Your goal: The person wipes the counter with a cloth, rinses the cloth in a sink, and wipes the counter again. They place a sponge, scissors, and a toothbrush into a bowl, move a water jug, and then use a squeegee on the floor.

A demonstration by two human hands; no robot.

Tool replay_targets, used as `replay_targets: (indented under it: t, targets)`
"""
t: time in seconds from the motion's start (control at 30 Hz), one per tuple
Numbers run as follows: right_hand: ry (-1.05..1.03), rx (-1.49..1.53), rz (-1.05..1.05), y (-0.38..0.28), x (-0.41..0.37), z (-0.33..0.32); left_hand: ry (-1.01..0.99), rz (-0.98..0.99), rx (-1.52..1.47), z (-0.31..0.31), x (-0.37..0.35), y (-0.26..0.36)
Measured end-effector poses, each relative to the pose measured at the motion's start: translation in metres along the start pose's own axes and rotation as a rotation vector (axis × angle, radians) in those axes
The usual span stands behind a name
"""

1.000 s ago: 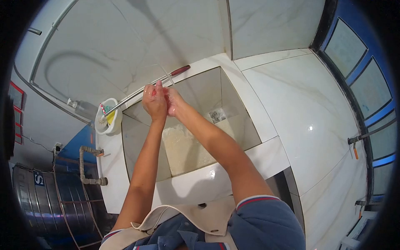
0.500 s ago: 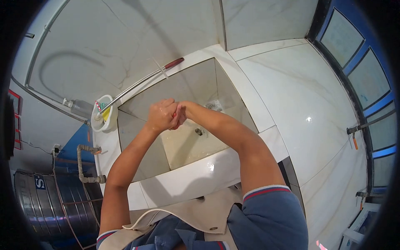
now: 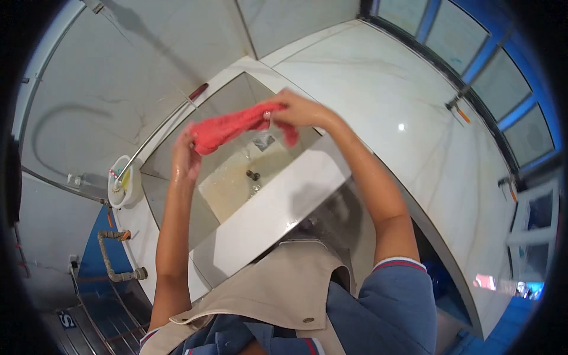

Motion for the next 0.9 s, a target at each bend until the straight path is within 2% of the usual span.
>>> replay_targets:
  t: [0.03, 0.07, 0.13, 0.17, 0.23, 0.27, 0.3, 0.33, 0.37, 0.4, 0.43, 0.47, 0.53, 0.57, 0.63, 0.67, 0.73, 0.77, 0.9]
  targets:
    - [0.123, -0.201, 0.1, -0.016, -0.026, -0.022, -0.074, 0.065, -0.002, 0.018, -0.006, 0.015]
    - [0.137, -0.204, 0.121, -0.03, -0.049, -0.026, -0.122, 0.082, 0.008, 0.038, -0.017, 0.03]
    - [0.287, -0.589, 0.094, -0.064, -0.089, -0.04, -0.191, 0.09, 0.014, 0.066, -0.046, 0.052]
    - [0.3, -0.59, 0.114, -0.067, -0.107, -0.035, -0.216, 0.117, 0.027, 0.076, -0.063, 0.059]
    - [0.156, -0.721, 0.065, -0.076, -0.138, -0.004, -0.255, 0.127, 0.038, 0.075, -0.093, 0.052]
    - [-0.052, -0.636, 0.036, -0.066, -0.15, 0.023, -0.219, 0.051, 0.302, 0.059, -0.107, 0.037]
    - [-0.145, -0.455, 0.109, -0.05, -0.162, 0.047, -0.182, -0.018, 0.567, 0.039, -0.122, 0.022]
    - [-0.232, -0.271, 0.178, -0.032, -0.173, 0.077, -0.241, -0.188, 0.823, 0.012, -0.137, -0.009]
    - [-0.277, -0.272, 0.294, -0.006, -0.17, 0.103, -0.301, -0.354, 1.085, -0.018, -0.152, -0.041]
    - [-0.326, -0.269, 0.413, 0.018, -0.16, 0.135, -0.364, -0.205, 1.476, -0.024, -0.169, -0.053]
    - [-0.125, -0.194, 0.528, 0.033, -0.145, 0.162, -0.42, -0.036, 1.855, -0.024, -0.187, -0.069]
    - [0.072, -0.262, 0.668, 0.019, -0.135, 0.179, -0.437, -0.029, 1.851, -0.027, -0.196, -0.087]
    - [0.348, -0.649, 0.603, 0.017, -0.106, 0.202, -0.394, 0.422, 1.882, 0.002, -0.206, -0.094]
    - [0.37, -0.65, 0.624, 0.029, -0.104, 0.198, -0.423, 0.442, 1.875, 0.012, -0.207, -0.099]
    - [0.485, -0.759, 0.379, 0.03, -0.1, 0.189, -0.348, 0.411, 1.713, 0.022, -0.205, -0.092]
    - [0.492, -0.755, 0.4, 0.05, -0.106, 0.178, -0.372, 0.41, 1.712, 0.024, -0.209, -0.094]
    - [0.636, -0.781, 0.264, 0.08, -0.111, 0.129, -0.345, 0.377, 1.617, 0.023, -0.209, -0.086]
    - [0.708, -0.911, 0.243, 0.085, -0.13, 0.101, -0.361, 0.382, 1.619, 0.027, -0.213, -0.087]
    - [0.858, -0.952, 0.385, 0.151, -0.216, -0.019, -0.379, 0.334, 1.599, 0.047, -0.223, -0.102]
Point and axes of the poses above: each hand's wrist, its own x-axis towards the middle knuckle, its own z-axis out of the palm, y = z × x, the point moved 9 cm from there along x, towards the middle knuckle, and after that the axes turned 3 degrees about -z, right-handed, at the moved point
